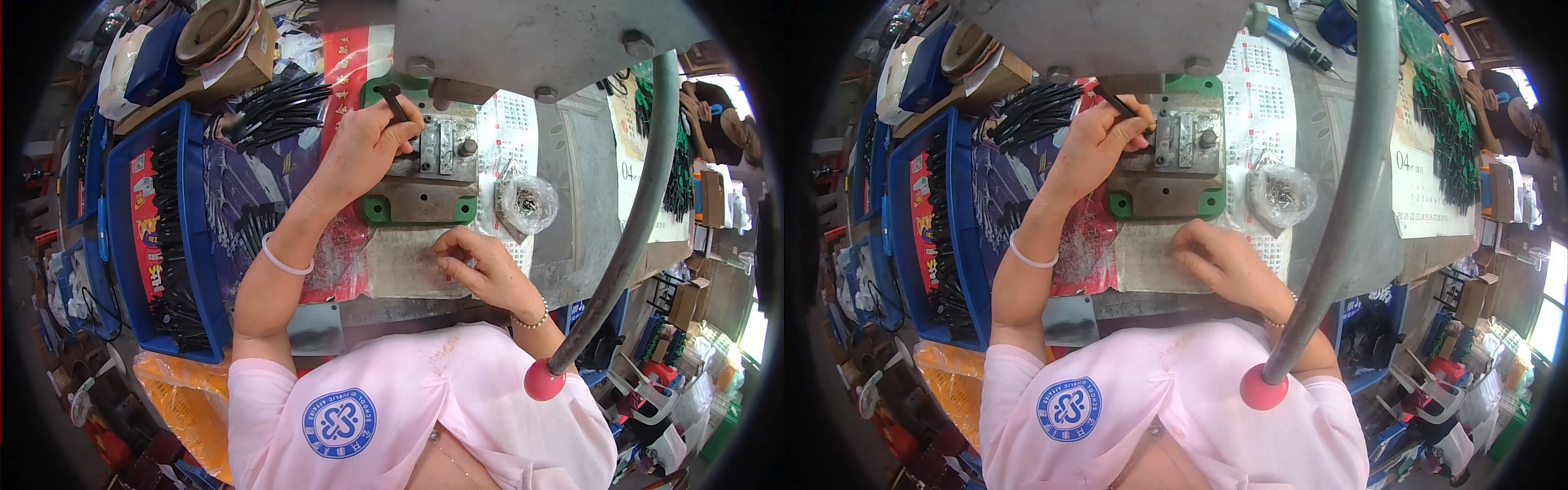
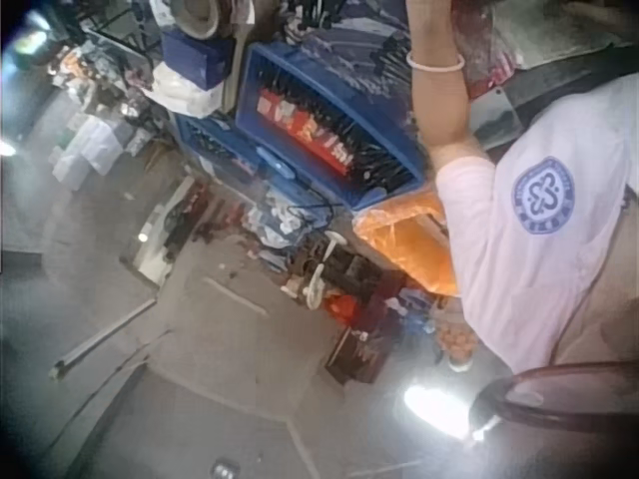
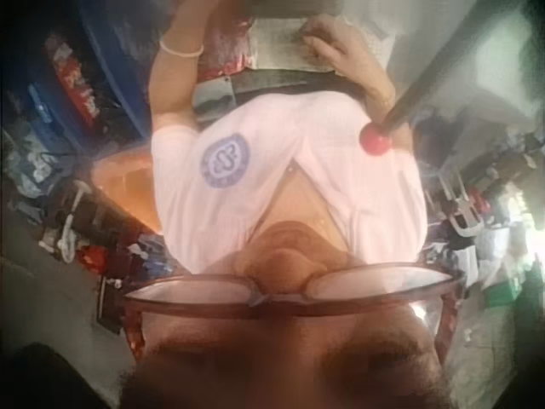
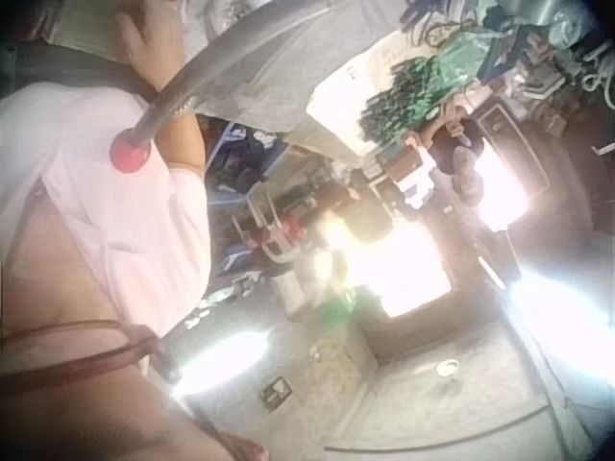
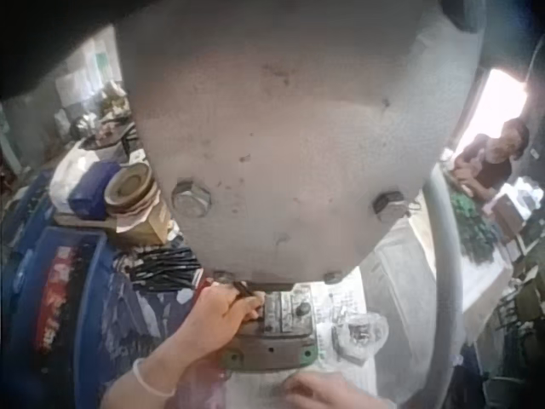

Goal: The person assembles parts by inserting small metal pins into plastic components by hand, placing each piece into a press machine, and pulling the lever to press them.

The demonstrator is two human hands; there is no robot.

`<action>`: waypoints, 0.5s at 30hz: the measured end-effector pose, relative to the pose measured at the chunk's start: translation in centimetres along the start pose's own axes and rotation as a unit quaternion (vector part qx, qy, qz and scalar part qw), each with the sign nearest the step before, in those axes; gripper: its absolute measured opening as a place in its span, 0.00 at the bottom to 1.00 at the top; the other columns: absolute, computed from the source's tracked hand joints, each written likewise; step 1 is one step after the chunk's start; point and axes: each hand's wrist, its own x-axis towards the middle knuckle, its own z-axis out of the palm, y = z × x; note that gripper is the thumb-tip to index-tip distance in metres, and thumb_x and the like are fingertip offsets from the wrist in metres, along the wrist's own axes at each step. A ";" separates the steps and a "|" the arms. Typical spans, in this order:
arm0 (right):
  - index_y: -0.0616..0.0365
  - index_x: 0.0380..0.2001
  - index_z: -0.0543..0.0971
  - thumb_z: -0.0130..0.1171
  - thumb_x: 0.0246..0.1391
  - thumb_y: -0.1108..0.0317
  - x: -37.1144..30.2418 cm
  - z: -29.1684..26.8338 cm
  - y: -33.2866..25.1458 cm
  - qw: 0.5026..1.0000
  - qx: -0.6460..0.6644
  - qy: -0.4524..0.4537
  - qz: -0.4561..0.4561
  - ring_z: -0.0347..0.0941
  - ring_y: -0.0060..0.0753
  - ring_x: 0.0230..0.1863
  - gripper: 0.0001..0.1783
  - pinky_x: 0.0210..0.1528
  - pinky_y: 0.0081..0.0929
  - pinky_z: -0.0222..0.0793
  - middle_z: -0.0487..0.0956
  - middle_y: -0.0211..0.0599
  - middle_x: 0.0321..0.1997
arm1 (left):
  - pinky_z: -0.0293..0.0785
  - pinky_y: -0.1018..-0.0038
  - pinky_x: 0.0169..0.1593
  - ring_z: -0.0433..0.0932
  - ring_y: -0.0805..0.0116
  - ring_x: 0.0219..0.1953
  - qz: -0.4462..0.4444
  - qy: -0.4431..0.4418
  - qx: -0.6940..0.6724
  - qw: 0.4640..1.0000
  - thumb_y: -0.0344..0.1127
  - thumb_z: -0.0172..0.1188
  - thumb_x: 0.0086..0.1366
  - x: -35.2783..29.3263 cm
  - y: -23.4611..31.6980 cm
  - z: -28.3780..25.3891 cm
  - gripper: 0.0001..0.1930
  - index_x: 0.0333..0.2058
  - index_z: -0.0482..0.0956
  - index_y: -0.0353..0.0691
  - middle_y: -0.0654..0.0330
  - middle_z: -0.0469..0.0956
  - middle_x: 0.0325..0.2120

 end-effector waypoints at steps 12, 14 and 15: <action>0.61 0.39 0.75 0.58 0.56 0.71 0.1 0.1 0.0 0.996 -0.078 -0.018 -0.045 0.75 0.31 0.31 0.08 0.34 0.26 0.70 0.77 0.37 0.30 | 0.76 0.82 0.37 0.77 0.79 0.31 0.005 0.005 -0.003 1.000 0.31 0.54 0.69 -0.1 -0.4 0.1 0.05 0.38 0.76 0.37 0.66 0.77 0.31; 0.61 0.39 0.75 0.58 0.57 0.71 -0.3 0.4 0.1 0.997 -0.074 -0.015 -0.034 0.75 0.32 0.31 0.08 0.34 0.26 0.70 0.78 0.37 0.31 | 0.76 0.82 0.37 0.77 0.79 0.31 0.001 0.005 0.000 1.000 0.31 0.54 0.69 -0.3 -0.3 0.4 0.05 0.38 0.76 0.38 0.66 0.77 0.31; 0.61 0.39 0.76 0.57 0.57 0.71 -0.2 0.4 0.2 0.997 -0.073 -0.008 -0.030 0.75 0.32 0.31 0.08 0.35 0.27 0.70 0.78 0.37 0.31 | 0.75 0.82 0.36 0.78 0.79 0.31 0.006 0.007 0.006 1.000 0.32 0.54 0.69 -0.2 -0.4 0.5 0.05 0.37 0.77 0.38 0.66 0.77 0.31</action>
